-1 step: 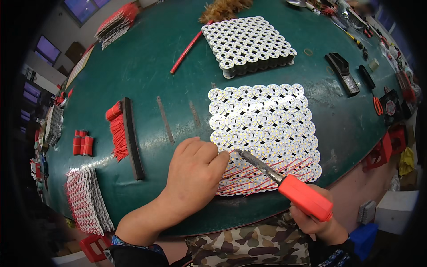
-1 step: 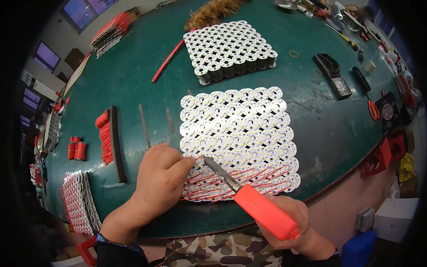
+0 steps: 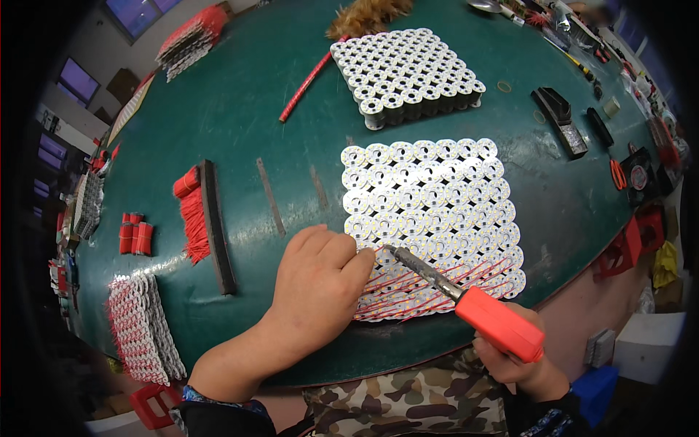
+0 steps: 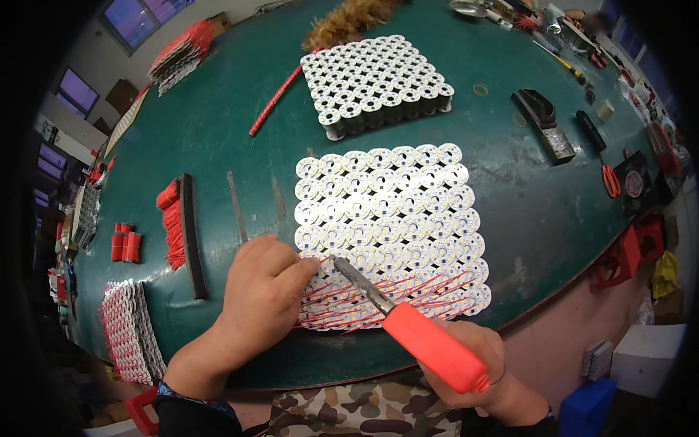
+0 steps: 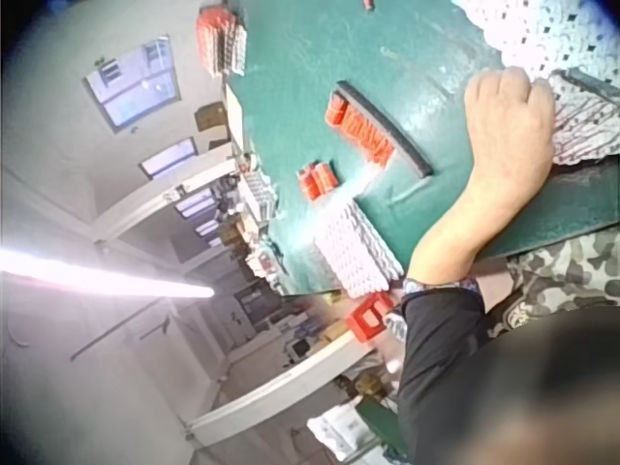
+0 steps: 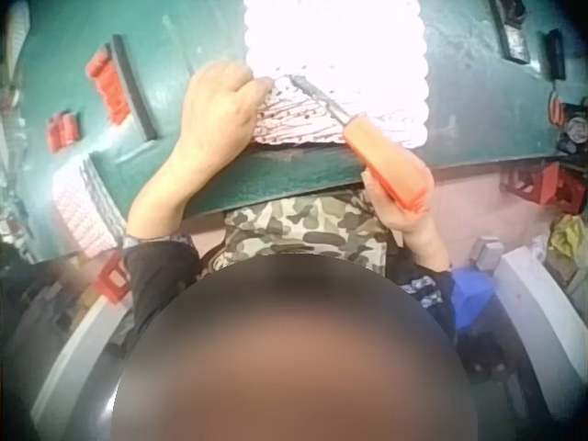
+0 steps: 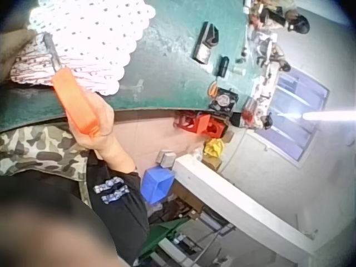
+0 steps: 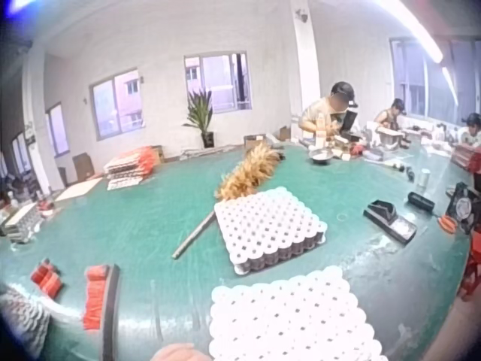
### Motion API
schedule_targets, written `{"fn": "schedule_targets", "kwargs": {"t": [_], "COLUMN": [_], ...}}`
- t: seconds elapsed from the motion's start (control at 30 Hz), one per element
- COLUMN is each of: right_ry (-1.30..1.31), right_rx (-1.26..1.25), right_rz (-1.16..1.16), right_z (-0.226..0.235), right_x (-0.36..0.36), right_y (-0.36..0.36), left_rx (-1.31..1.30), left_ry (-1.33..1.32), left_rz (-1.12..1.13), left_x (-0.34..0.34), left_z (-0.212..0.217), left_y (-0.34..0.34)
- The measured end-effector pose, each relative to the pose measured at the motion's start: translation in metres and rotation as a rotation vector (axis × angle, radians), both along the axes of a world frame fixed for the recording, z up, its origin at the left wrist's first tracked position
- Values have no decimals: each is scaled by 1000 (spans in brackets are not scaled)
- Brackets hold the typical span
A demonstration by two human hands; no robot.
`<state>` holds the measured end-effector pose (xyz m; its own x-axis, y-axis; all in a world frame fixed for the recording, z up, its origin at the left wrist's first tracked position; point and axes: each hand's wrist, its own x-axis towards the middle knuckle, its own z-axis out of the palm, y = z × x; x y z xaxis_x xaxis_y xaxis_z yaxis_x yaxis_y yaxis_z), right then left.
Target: The person solders electrical connections on large LED array panels with a soldering iron.
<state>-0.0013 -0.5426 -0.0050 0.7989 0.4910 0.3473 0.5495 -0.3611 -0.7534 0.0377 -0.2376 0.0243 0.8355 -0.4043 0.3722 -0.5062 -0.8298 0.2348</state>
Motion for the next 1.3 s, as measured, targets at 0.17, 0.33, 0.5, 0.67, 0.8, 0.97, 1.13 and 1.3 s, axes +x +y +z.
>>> {"fn": "schedule_targets", "kwargs": {"t": [0.17, 0.33, 0.5, 0.67, 0.8, 0.97, 1.13, 1.3], "right_ry": [68, 59, 110, 86, 374, 391, 321, 308], "right_rx": [28, 49, 30, 62, 345, 408, 316, 323], "right_rz": [-25, -117, -68, -177, -344, -277, -290, -254], "right_z": [15, 10, 11, -17, -31, -25, -30, -26], "right_x": [4, -6, -9, -33, -44, -43, -45, -47], "right_y": [2, -1, -4, -38, -39, -29, -36, -35], "left_rx": [-6, -2, 49, -50, 75, 223, 187, 154], "left_ry": [-17, -31, 89, -48, -68, 63, -21, -58], "left_rz": [0, -8, 8, 5, 333, 570, 532, 541], "left_x": [0, 0, -7, -23, -44, -70, -64, -52], "left_z": [-2, -2, 2, 11, 22, 8, -17, -28], "left_y": [0, 3, 10, 31, 116, 209, 224, 229]}}
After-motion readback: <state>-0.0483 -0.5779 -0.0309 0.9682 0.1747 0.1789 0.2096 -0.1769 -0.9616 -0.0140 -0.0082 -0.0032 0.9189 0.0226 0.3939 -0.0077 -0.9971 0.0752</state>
